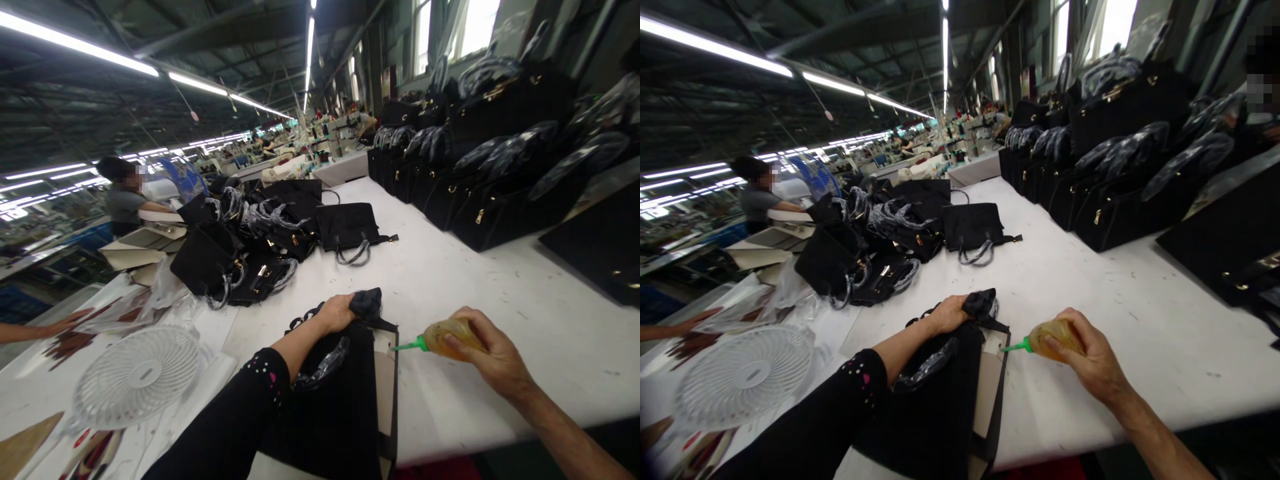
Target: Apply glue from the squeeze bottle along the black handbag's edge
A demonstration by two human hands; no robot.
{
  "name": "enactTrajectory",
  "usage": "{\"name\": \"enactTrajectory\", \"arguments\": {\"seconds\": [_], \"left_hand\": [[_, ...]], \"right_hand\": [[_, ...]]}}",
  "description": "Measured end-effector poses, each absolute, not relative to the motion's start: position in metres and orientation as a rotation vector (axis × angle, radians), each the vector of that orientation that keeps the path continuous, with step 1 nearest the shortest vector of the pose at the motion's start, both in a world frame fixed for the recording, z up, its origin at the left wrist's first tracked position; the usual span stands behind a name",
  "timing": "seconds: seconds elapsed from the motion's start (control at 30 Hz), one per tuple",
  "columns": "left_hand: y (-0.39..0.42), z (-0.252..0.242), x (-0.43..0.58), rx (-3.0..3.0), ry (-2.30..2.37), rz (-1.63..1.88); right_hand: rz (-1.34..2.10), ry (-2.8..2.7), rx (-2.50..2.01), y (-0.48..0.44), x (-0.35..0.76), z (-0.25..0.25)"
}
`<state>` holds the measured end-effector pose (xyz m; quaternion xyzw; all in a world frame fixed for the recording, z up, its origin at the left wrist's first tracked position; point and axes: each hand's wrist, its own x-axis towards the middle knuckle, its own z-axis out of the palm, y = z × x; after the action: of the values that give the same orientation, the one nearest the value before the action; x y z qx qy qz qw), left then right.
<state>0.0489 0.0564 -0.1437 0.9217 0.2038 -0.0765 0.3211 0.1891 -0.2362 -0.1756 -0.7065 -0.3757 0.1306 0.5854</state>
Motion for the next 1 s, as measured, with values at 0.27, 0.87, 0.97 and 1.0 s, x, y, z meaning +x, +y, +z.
{"name": "enactTrajectory", "arguments": {"seconds": [0.27, 0.87, 0.97, 1.0], "left_hand": [[0.054, -0.14, 0.049, 2.446, 0.55, -0.195], [0.054, -0.143, 0.046, 2.456, 0.592, -0.186], [0.054, -0.142, 0.046, 2.455, 0.601, -0.187], [0.054, -0.142, 0.046, 2.453, 0.602, -0.185]], "right_hand": [[0.361, -0.89, -1.669, -0.235, 0.193, -0.17], [0.319, -0.821, -1.667, -0.235, 0.195, -0.167], [0.279, -0.826, -1.651, -0.239, 0.192, -0.168], [0.291, -0.847, -1.645, -0.241, 0.191, -0.168]]}}
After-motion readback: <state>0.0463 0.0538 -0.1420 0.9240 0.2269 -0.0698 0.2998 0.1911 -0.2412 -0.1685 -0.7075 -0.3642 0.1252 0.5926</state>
